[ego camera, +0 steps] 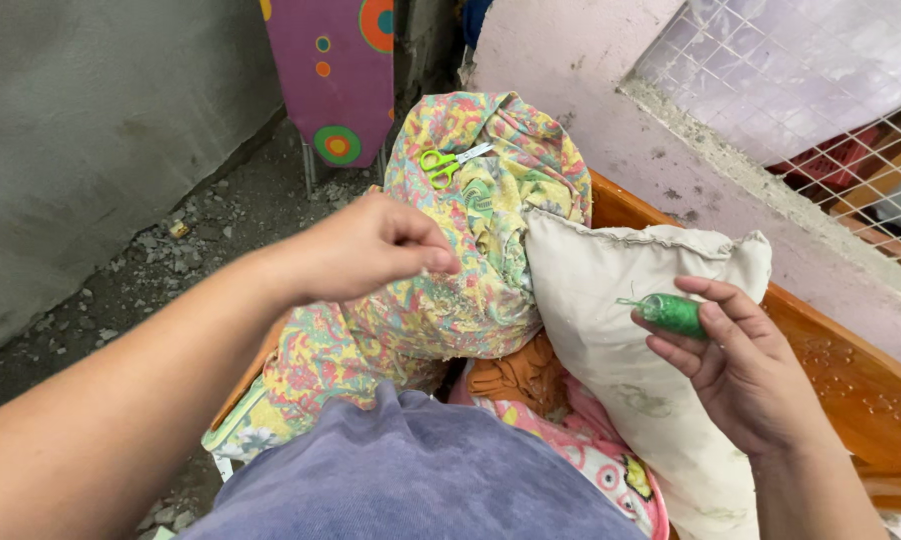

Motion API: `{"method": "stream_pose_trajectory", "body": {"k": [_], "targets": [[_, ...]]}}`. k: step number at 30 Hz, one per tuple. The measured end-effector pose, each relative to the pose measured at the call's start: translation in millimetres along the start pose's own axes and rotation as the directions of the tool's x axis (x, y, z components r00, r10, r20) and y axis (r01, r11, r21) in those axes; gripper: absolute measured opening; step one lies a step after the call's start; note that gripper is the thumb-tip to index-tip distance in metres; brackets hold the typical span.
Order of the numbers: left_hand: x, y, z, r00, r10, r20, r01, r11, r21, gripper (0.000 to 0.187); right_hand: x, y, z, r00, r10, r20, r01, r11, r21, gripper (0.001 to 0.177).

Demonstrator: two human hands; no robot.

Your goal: The person threads a needle with green thread and sews the edge of a white pillowcase. They pull the thread through the fabric repeatedly and finish by cutting the thread with scissors.

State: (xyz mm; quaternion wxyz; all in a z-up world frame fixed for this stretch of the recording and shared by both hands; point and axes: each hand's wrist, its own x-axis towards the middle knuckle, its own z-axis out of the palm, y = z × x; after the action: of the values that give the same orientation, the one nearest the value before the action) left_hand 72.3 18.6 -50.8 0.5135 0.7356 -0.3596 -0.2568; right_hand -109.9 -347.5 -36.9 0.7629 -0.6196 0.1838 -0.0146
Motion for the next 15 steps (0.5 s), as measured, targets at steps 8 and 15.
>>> {"method": "stream_pose_trajectory", "body": {"k": [8,15], "targets": [[-5.1,-5.2,-24.9,0.991,-0.131,0.009,0.131,0.975,-0.178,0.028,8.4,19.2,-32.8,0.998,0.057,-0.02,-0.058,0.997,-0.056,0.037],[-9.3,-15.8,-30.7,0.989,-0.148,-0.023,0.14,0.967,-0.211,0.028,11.5,25.6,-59.0,0.998,0.034,-0.057,-0.038,0.996,-0.08,0.033]]}}
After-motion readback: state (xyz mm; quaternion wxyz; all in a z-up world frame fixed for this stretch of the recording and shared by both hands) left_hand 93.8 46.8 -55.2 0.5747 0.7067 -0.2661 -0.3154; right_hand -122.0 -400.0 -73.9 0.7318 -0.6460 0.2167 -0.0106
